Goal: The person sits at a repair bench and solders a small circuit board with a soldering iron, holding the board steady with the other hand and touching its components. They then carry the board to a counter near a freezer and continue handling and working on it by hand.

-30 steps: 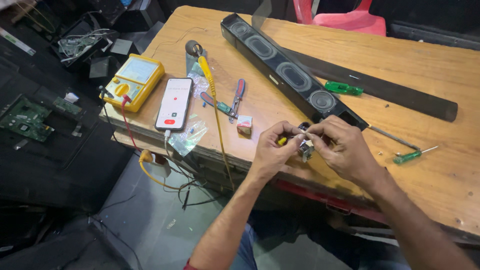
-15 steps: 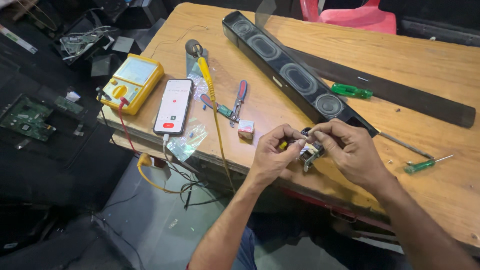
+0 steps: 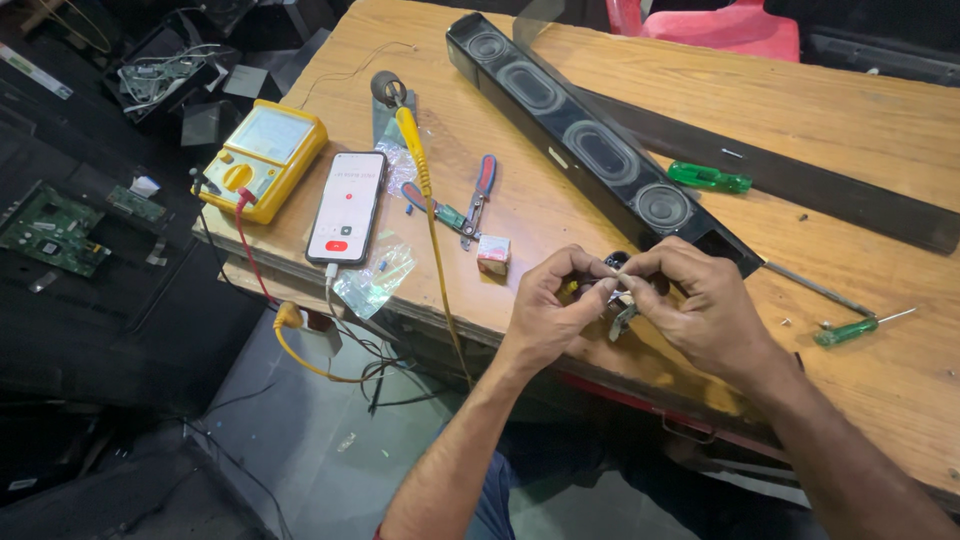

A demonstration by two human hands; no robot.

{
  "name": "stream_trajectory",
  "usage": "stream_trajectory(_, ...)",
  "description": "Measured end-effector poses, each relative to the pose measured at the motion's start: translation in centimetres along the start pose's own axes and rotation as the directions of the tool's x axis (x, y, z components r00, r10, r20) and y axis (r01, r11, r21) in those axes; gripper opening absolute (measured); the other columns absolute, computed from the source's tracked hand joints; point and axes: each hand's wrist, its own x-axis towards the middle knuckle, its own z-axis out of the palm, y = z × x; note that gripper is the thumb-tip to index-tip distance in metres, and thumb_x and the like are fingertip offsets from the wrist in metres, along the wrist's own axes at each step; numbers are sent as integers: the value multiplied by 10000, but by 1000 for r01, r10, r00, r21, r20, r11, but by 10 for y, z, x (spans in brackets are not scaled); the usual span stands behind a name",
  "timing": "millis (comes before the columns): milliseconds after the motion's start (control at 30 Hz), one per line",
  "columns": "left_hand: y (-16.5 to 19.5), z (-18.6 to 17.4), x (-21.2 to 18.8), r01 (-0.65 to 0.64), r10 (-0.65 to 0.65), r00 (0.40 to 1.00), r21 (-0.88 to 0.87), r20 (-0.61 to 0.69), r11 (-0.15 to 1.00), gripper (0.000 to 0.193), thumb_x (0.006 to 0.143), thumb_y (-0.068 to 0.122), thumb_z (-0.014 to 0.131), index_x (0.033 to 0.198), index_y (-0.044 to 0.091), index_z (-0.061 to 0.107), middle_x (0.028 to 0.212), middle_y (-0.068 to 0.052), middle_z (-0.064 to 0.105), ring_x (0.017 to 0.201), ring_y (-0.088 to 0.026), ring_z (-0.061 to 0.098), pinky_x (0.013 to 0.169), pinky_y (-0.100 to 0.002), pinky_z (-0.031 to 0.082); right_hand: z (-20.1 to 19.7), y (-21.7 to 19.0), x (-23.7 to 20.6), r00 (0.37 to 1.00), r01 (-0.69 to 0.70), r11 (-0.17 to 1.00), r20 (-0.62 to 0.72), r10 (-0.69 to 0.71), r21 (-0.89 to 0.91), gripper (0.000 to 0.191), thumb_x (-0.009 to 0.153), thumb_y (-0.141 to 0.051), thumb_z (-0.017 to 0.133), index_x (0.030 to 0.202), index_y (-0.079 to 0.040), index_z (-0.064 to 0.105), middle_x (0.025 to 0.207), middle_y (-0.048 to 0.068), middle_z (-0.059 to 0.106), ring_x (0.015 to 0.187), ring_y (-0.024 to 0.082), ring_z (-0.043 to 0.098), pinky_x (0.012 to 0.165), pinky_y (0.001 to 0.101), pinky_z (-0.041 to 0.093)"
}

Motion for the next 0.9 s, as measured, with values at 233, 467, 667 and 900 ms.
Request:
stream_trajectory(233, 3, -1, 1, 57, -55, 998, -75, 32, 996, 100, 1028, 29, 660, 1121, -8, 654, 971, 16, 655, 839, -9, 578, 728, -165, 472, 0, 4, -1, 998, -52, 998, 24, 51, 24, 117, 951, -35, 652, 1044, 12, 707, 934, 71, 692, 841, 141, 700, 722, 280, 568)
stream_trajectory(467, 3, -1, 2, 58, -56, 998, -71, 23, 996, 114, 1009, 47, 658, 1109, -8, 658, 986, 22, 676, 825, -1, 557, 720, -164, 458, 2, 7, -2, 1000, -18, 994, -20, 20, 104, 140, 996, -34, 610, 1077, 30, 704, 971, 74, 714, 912, 138, 722, 796, 267, 586)
stream_trajectory(667, 1, -3, 2, 33, -32, 999, -50, 23, 998, 106, 1025, 58, 676, 1109, -5, 664, 934, 34, 636, 821, -7, 554, 711, -174, 458, 2, 2, 0, 1000, 20, 999, -21, -20, 32, 135, 932, -51, 696, 1051, -2, 739, 942, 65, 719, 840, 125, 696, 714, 267, 561)
stream_trajectory(900, 1, -4, 3, 41, -41, 999, -24, 11, 999, 111, 1007, 37, 688, 1110, 1, 668, 934, 14, 636, 814, -29, 571, 704, -183, 467, 6, -5, -1, 995, 49, 996, -84, -56, -78, 51, 932, -42, 716, 973, -17, 700, 902, 84, 672, 763, 141, 652, 649, 272, 504)
